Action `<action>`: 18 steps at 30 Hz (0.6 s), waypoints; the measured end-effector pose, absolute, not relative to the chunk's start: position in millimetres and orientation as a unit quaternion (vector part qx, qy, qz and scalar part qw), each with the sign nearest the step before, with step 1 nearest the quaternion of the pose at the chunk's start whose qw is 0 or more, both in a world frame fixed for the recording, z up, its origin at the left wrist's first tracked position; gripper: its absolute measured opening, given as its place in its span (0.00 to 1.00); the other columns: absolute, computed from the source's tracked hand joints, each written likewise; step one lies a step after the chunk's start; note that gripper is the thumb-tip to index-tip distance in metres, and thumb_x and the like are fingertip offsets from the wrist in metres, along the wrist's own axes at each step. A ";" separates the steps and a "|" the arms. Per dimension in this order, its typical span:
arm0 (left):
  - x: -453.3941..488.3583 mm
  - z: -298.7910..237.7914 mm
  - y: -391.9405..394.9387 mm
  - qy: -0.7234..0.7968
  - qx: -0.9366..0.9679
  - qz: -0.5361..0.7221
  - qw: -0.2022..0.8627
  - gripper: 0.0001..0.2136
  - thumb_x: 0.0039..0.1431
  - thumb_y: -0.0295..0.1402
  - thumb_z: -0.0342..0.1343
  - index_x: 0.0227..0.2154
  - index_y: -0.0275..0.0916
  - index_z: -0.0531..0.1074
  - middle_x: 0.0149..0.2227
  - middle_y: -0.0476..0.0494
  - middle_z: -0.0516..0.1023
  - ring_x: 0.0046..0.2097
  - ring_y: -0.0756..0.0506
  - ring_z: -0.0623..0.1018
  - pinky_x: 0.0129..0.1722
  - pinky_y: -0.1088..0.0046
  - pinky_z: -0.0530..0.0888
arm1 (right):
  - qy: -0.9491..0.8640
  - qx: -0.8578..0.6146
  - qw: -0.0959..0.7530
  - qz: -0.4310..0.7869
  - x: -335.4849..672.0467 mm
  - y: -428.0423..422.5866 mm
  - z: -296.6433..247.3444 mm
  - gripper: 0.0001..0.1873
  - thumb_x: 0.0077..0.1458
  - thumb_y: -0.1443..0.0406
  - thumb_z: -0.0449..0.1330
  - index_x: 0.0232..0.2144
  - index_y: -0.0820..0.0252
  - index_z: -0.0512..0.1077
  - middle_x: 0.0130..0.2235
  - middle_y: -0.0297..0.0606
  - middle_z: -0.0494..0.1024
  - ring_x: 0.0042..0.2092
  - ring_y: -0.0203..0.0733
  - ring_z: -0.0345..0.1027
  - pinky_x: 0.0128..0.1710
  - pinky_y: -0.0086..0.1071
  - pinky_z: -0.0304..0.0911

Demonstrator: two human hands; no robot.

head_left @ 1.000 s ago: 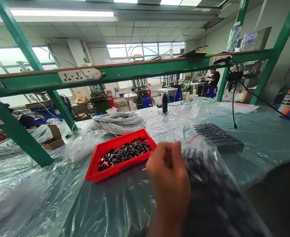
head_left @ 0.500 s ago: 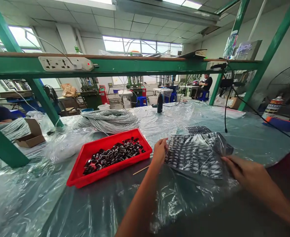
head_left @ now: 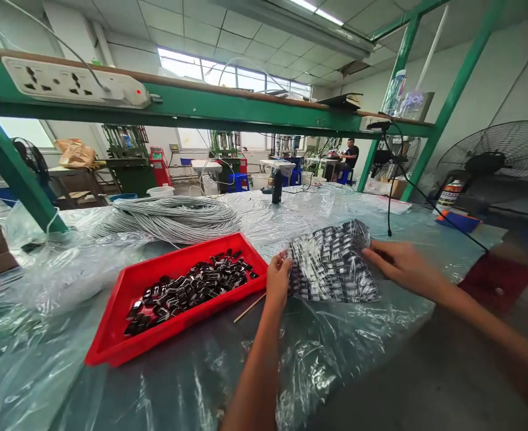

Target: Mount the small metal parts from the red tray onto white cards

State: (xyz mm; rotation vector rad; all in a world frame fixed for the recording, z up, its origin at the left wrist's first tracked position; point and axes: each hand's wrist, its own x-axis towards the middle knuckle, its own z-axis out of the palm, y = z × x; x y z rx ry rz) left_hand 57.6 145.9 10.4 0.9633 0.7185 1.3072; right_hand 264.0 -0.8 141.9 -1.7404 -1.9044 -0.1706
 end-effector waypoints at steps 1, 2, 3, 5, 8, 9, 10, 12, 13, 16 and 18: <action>57.2 9.7 145.7 0.317 0.427 0.570 0.627 0.15 0.51 0.36 0.60 0.42 0.37 0.74 0.35 0.49 0.74 0.39 0.49 0.74 0.48 0.72 0.69 | -0.712 -0.648 0.266 -0.052 262.8 -0.3 144.3 0.26 0.63 0.46 0.47 0.20 0.53 0.57 0.15 0.31 0.64 0.19 0.40 0.61 0.24 0.34 0.53; 57.0 9.2 145.6 0.319 0.434 0.568 0.622 0.16 0.51 0.37 0.59 0.43 0.37 0.74 0.36 0.48 0.75 0.39 0.49 0.75 0.48 0.72 0.69 | -0.715 -0.647 0.260 -0.042 262.3 0.4 146.9 0.26 0.63 0.47 0.47 0.20 0.53 0.57 0.15 0.31 0.64 0.19 0.40 0.60 0.24 0.33 0.54; 56.7 8.9 145.7 0.322 0.441 0.567 0.617 0.17 0.52 0.37 0.59 0.44 0.37 0.73 0.36 0.48 0.75 0.39 0.49 0.75 0.48 0.72 0.70 | -0.720 -0.645 0.254 -0.040 262.2 1.9 150.0 0.25 0.63 0.47 0.46 0.20 0.53 0.58 0.14 0.31 0.64 0.18 0.39 0.60 0.23 0.33 0.53; 56.2 8.6 146.6 0.329 0.457 0.563 0.605 0.17 0.53 0.38 0.57 0.44 0.36 0.73 0.37 0.46 0.76 0.40 0.48 0.76 0.48 0.71 0.70 | -0.726 -0.637 0.248 -0.076 263.2 10.1 159.3 0.25 0.63 0.47 0.46 0.19 0.53 0.58 0.15 0.31 0.64 0.18 0.39 0.59 0.23 0.33 0.51; 55.3 9.4 149.2 0.352 0.488 0.552 0.577 0.17 0.54 0.38 0.58 0.44 0.34 0.74 0.39 0.42 0.78 0.42 0.46 0.78 0.49 0.70 0.71 | -0.729 -0.624 0.233 -0.160 265.2 41.0 186.4 0.25 0.61 0.47 0.47 0.18 0.53 0.56 0.16 0.33 0.63 0.19 0.39 0.58 0.23 0.34 0.49; 55.3 10.0 149.5 0.365 0.500 0.548 0.563 0.17 0.54 0.37 0.57 0.45 0.33 0.74 0.41 0.40 0.79 0.44 0.45 0.78 0.50 0.69 0.71 | -0.732 -0.622 0.219 -0.173 265.3 55.7 198.9 0.25 0.61 0.48 0.47 0.17 0.53 0.55 0.15 0.33 0.62 0.19 0.39 0.57 0.23 0.34 0.48; 55.6 10.6 149.1 0.381 0.511 0.543 0.546 0.17 0.55 0.36 0.57 0.46 0.33 0.74 0.44 0.38 0.79 0.47 0.43 0.78 0.52 0.67 0.70 | -0.739 -0.617 0.202 -0.179 265.2 71.4 212.2 0.25 0.60 0.48 0.48 0.17 0.53 0.54 0.15 0.33 0.61 0.20 0.39 0.56 0.23 0.34 0.48; 57.0 12.2 145.5 0.417 0.535 0.533 0.506 0.19 0.57 0.34 0.55 0.51 0.33 0.72 0.50 0.33 0.77 0.53 0.40 0.76 0.56 0.64 0.68 | -0.759 -0.598 0.180 -0.184 264.2 102.4 238.9 0.24 0.60 0.48 0.49 0.17 0.53 0.55 0.16 0.33 0.61 0.21 0.38 0.56 0.25 0.33 0.49; 58.1 13.1 142.2 0.434 0.547 0.527 0.483 0.20 0.58 0.32 0.53 0.53 0.32 0.70 0.54 0.30 0.75 0.56 0.39 0.74 0.58 0.62 0.67 | -0.769 -0.585 0.176 -0.187 263.5 115.9 250.7 0.24 0.60 0.49 0.49 0.18 0.54 0.55 0.17 0.33 0.61 0.22 0.38 0.56 0.25 0.33 0.49; 61.1 15.7 129.1 0.470 0.588 0.506 0.420 0.21 0.61 0.29 0.49 0.56 0.31 0.68 0.59 0.26 0.69 0.62 0.36 0.69 0.63 0.59 0.62 | -0.789 -0.558 0.158 -0.202 260.3 143.8 274.6 0.23 0.61 0.51 0.51 0.18 0.54 0.56 0.18 0.32 0.62 0.23 0.38 0.55 0.27 0.33 0.50; 61.8 16.7 121.0 0.481 0.615 0.490 0.388 0.21 0.62 0.28 0.46 0.57 0.30 0.68 0.59 0.25 0.68 0.63 0.36 0.67 0.64 0.59 0.61 | -0.796 -0.554 0.132 -0.206 256.7 152.3 281.3 0.22 0.60 0.55 0.53 0.17 0.55 0.57 0.18 0.32 0.62 0.23 0.38 0.56 0.28 0.33 0.50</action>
